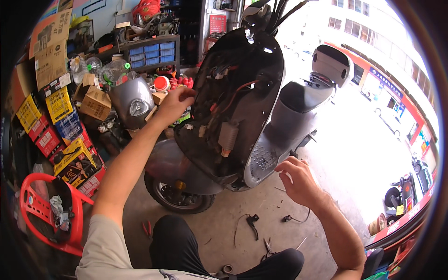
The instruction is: Connecting and taping electrical wires on a scooter/motorcycle.
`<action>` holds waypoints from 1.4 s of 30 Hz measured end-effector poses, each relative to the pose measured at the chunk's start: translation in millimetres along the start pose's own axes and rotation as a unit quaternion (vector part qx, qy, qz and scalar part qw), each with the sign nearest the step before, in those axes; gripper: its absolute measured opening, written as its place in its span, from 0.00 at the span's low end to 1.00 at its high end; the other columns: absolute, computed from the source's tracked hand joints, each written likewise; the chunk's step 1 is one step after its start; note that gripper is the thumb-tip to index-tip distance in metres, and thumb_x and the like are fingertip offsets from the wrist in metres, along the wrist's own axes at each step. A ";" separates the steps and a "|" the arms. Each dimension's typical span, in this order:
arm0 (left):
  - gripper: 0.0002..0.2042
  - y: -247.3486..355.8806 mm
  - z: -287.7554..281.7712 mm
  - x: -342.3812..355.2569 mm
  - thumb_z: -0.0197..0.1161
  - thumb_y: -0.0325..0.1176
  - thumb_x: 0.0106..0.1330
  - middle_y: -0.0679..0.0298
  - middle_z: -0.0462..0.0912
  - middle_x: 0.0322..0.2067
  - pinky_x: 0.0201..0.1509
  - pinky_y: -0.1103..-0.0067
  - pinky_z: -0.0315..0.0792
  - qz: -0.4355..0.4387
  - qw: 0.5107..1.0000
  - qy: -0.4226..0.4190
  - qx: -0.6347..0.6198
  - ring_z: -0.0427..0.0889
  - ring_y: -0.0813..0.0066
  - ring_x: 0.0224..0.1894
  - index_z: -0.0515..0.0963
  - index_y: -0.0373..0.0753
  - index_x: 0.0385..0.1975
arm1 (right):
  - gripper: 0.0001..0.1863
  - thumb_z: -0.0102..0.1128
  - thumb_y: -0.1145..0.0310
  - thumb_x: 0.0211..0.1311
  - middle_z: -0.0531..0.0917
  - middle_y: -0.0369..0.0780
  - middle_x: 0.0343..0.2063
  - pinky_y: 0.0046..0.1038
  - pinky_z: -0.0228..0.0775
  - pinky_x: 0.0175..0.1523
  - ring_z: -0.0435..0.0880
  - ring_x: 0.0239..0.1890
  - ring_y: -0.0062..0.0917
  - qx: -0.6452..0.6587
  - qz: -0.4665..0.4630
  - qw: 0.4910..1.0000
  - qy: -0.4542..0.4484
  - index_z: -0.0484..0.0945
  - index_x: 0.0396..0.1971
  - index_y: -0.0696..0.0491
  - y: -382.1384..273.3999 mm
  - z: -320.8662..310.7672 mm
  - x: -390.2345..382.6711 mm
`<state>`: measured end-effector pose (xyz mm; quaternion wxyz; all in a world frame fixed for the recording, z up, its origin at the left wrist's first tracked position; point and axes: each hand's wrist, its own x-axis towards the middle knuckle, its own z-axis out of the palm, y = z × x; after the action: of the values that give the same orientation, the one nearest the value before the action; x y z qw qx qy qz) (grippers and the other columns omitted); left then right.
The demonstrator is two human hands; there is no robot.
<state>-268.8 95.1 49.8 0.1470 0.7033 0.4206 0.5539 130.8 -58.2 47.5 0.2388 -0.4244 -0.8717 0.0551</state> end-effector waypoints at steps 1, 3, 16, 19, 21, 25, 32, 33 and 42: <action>0.11 1.5 7.2 3.2 0.62 0.30 0.62 0.56 0.86 0.39 0.47 0.75 0.76 0.000 1.000 0.001 -0.002 0.84 0.70 0.41 0.80 0.33 0.42 | 0.09 0.58 0.80 0.59 0.81 0.43 0.37 0.37 0.65 0.55 0.80 0.40 0.39 -0.002 0.000 1.000 0.000 0.80 0.38 0.53 -3.4 -0.2 2.1; 0.12 6.2 19.5 9.3 0.63 0.32 0.62 0.54 0.86 0.39 0.48 0.73 0.76 -0.022 0.994 -0.066 0.080 0.85 0.64 0.43 0.80 0.33 0.41 | 0.08 0.58 0.80 0.59 0.81 0.43 0.37 0.37 0.66 0.54 0.80 0.41 0.39 -0.006 -0.025 1.000 0.004 0.80 0.38 0.54 -13.4 0.2 9.3; 0.16 -0.3 48.1 14.3 0.68 0.38 0.61 0.54 0.86 0.38 0.49 0.74 0.75 -0.065 0.987 -0.109 0.093 0.85 0.66 0.43 0.80 0.32 0.42 | 0.08 0.59 0.78 0.57 0.80 0.41 0.34 0.36 0.67 0.53 0.80 0.41 0.37 -0.025 -0.138 0.990 0.016 0.80 0.37 0.55 -58.0 14.4 57.7; 0.16 -1.8 43.5 11.9 0.69 0.39 0.61 0.55 0.86 0.37 0.49 0.74 0.75 -0.066 0.989 -0.096 0.094 0.84 0.66 0.42 0.81 0.33 0.42 | 0.09 0.58 0.78 0.57 0.80 0.41 0.34 0.36 0.67 0.52 0.80 0.40 0.38 -0.045 -0.170 0.984 0.035 0.80 0.38 0.55 -69.4 17.6 77.3; 0.16 0.6 40.0 9.8 0.69 0.39 0.61 0.56 0.85 0.36 0.48 0.74 0.75 -0.061 0.990 -0.088 0.090 0.84 0.66 0.41 0.81 0.33 0.41 | 0.10 0.58 0.78 0.57 0.80 0.41 0.34 0.36 0.67 0.51 0.80 0.40 0.38 -0.064 -0.183 0.980 0.045 0.79 0.39 0.55 -74.1 17.6 90.2; 0.16 19.1 32.5 4.1 0.71 0.39 0.61 0.61 0.85 0.35 0.47 0.77 0.75 -0.052 0.995 -0.081 0.011 0.83 0.74 0.39 0.81 0.33 0.40 | 0.14 0.57 0.80 0.54 0.79 0.42 0.38 0.35 0.67 0.50 0.80 0.40 0.39 -0.089 -0.190 0.972 0.107 0.77 0.42 0.56 -76.2 20.8 115.5; 0.14 52.6 32.1 -8.2 0.71 0.34 0.60 0.62 0.84 0.35 0.44 0.81 0.76 0.012 0.982 -0.127 -0.143 0.83 0.79 0.38 0.79 0.32 0.39 | 0.29 0.62 0.78 0.43 0.79 0.43 0.40 0.36 0.68 0.49 0.81 0.40 0.40 -0.141 -0.219 0.948 0.182 0.71 0.52 0.57 -79.7 37.5 154.5; 0.14 53.6 33.6 -9.2 0.71 0.34 0.60 0.62 0.84 0.35 0.44 0.81 0.76 0.013 0.981 -0.129 -0.141 0.83 0.79 0.38 0.79 0.32 0.39 | 0.29 0.62 0.78 0.43 0.79 0.43 0.40 0.36 0.68 0.49 0.81 0.40 0.40 -0.141 -0.218 0.948 0.184 0.71 0.52 0.57 -77.5 39.0 157.5; 0.08 37.7 26.6 9.8 0.63 0.27 0.62 0.59 0.85 0.37 0.47 0.76 0.76 0.037 0.998 -0.008 -0.053 0.85 0.70 0.40 0.78 0.33 0.39 | 0.12 0.60 0.75 0.59 0.79 0.41 0.37 0.37 0.70 0.45 0.80 0.37 0.40 -0.122 -0.142 0.966 0.179 0.75 0.43 0.54 -56.6 35.7 151.5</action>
<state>-228.3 86.7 72.4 0.1663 0.7141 0.3631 0.5750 -5.8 25.8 88.9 0.3431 -0.3249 -0.8662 -0.1626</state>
